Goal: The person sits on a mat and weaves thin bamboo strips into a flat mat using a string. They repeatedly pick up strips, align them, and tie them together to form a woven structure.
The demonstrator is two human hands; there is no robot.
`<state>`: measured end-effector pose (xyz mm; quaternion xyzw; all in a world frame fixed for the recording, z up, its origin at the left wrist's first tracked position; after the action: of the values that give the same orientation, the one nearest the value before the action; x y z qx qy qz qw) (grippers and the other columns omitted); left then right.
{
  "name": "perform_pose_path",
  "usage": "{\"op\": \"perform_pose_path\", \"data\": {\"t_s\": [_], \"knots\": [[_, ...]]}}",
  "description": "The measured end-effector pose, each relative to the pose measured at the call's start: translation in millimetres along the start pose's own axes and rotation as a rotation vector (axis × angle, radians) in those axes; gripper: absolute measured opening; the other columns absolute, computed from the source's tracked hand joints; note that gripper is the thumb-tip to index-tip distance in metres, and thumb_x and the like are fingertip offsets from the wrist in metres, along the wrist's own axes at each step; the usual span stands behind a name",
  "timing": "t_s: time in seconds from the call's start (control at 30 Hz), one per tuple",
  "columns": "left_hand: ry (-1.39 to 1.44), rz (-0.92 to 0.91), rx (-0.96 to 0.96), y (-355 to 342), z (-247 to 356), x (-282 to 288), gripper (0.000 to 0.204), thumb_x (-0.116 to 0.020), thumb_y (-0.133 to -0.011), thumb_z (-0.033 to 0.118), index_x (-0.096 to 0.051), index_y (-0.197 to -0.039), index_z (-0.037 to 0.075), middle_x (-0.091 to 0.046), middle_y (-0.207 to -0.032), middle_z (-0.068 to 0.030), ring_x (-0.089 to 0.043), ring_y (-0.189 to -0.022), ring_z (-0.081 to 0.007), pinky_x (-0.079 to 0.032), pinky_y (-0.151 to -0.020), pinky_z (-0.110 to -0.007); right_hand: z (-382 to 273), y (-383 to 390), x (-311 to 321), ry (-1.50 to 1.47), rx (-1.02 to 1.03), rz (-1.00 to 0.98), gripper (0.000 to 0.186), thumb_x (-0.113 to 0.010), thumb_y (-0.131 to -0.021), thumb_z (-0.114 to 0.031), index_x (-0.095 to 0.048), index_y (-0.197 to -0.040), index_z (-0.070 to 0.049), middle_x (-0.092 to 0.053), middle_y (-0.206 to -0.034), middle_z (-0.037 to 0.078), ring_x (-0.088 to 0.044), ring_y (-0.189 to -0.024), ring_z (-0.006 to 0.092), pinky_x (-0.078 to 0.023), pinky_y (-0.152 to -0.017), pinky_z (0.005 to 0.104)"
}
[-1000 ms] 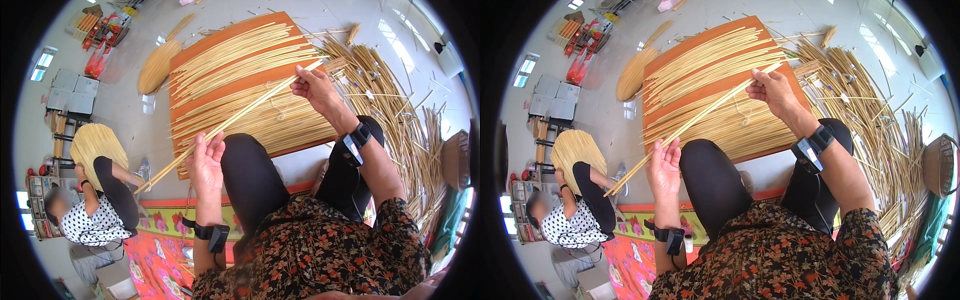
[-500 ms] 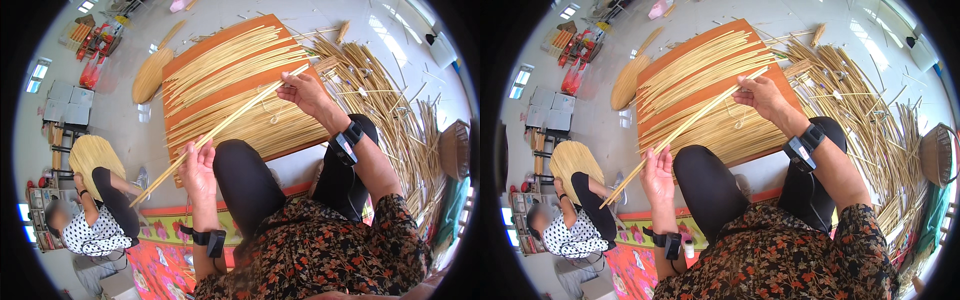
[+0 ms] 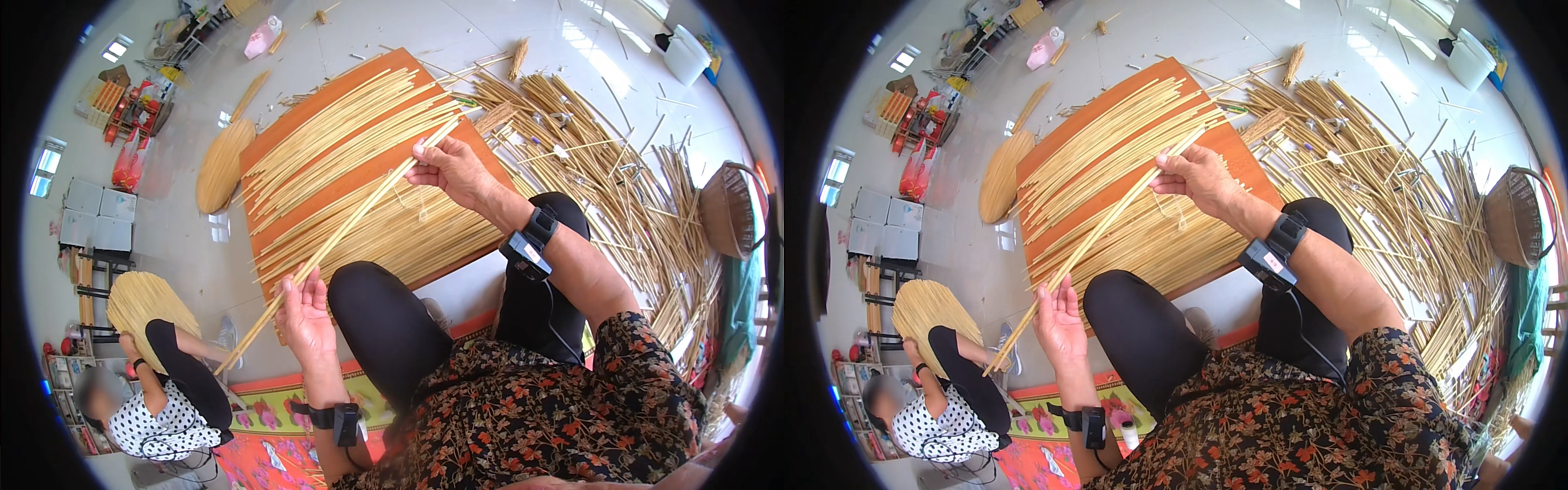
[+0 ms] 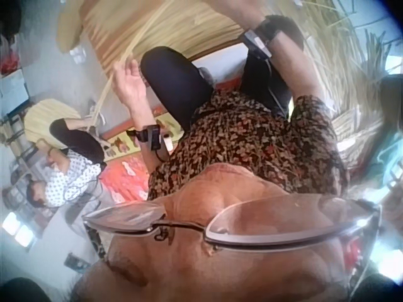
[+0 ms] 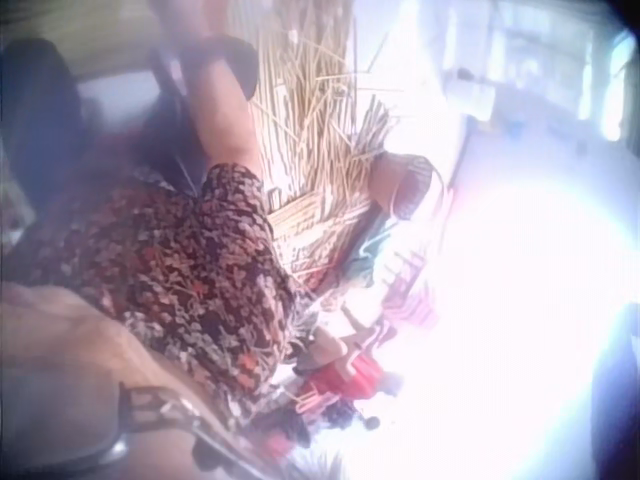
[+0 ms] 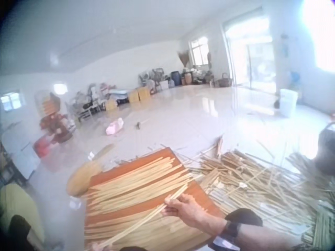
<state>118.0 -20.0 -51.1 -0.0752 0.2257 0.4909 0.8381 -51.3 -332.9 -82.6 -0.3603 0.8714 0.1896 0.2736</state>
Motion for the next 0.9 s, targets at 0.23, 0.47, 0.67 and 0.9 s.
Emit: {"op": "perform_pose_path", "data": {"t_s": [0.23,0.47,0.67,0.9], "knots": [[0.039,0.06,-0.06,-9,20,27,0.033,-0.069,-0.106,0.027,-0.065,-0.128,0.002,-0.073,-0.126,-0.0177,-0.074,-0.112,-0.0321,-0.065,-0.088,-0.038,8,-19,25,-0.005,0.012,0.043,0.019,-0.071,-0.104,-0.016,-0.067,-0.111,0.001,-0.072,-0.098,0.011,-0.076,-0.094,0.0255,-0.066,-0.088,0.0374],[-0.033,0.076,-0.104,-3,25,29,0.024,-0.068,-0.107,0.024,-0.066,-0.119,0.004,-0.073,-0.123,-0.0209,-0.076,-0.107,-0.0327,-0.067,-0.083,-0.039,13,-22,42,0.032,-0.057,0.043,0.018,-0.069,-0.106,-0.02,-0.068,-0.109,-0.002,-0.072,-0.1,0.008,-0.074,-0.097,0.0215,-0.065,-0.092,0.0349],[-0.004,0.039,-0.111,0,27,30,0.025,-0.066,-0.107,0.029,-0.065,-0.12,0.007,-0.073,-0.123,-0.0216,-0.076,-0.107,-0.0324,-0.067,-0.081,-0.039,16,-23,42,0.054,-0.089,0.094,0.021,-0.069,-0.106,-0.018,-0.065,-0.111,0.002,-0.071,-0.101,0.01,-0.075,-0.097,0.0227,-0.066,-0.09,0.0337],[-0.045,0.073,-0.12,-4,30,29,0.024,-0.066,-0.108,0.03,-0.065,-0.118,0.007,-0.073,-0.123,-0.0227,-0.076,-0.106,-0.0319,-0.067,-0.081,-0.039,16,-20,43,0.067,-0.119,0.099,0.023,-0.068,-0.106,-0.019,-0.065,-0.113,0.003,-0.07,-0.102,0.012,-0.073,-0.099,0.0225,-0.066,-0.089,0.033]]}}
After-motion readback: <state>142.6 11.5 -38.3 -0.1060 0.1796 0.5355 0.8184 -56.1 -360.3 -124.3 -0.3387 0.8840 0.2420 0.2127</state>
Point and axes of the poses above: each hand's wrist, its own y-axis away from the middle knuckle, its own x-axis out of the back of the hand, z = x × y, the point moved 5 cm from there along -y, towards the middle knuckle
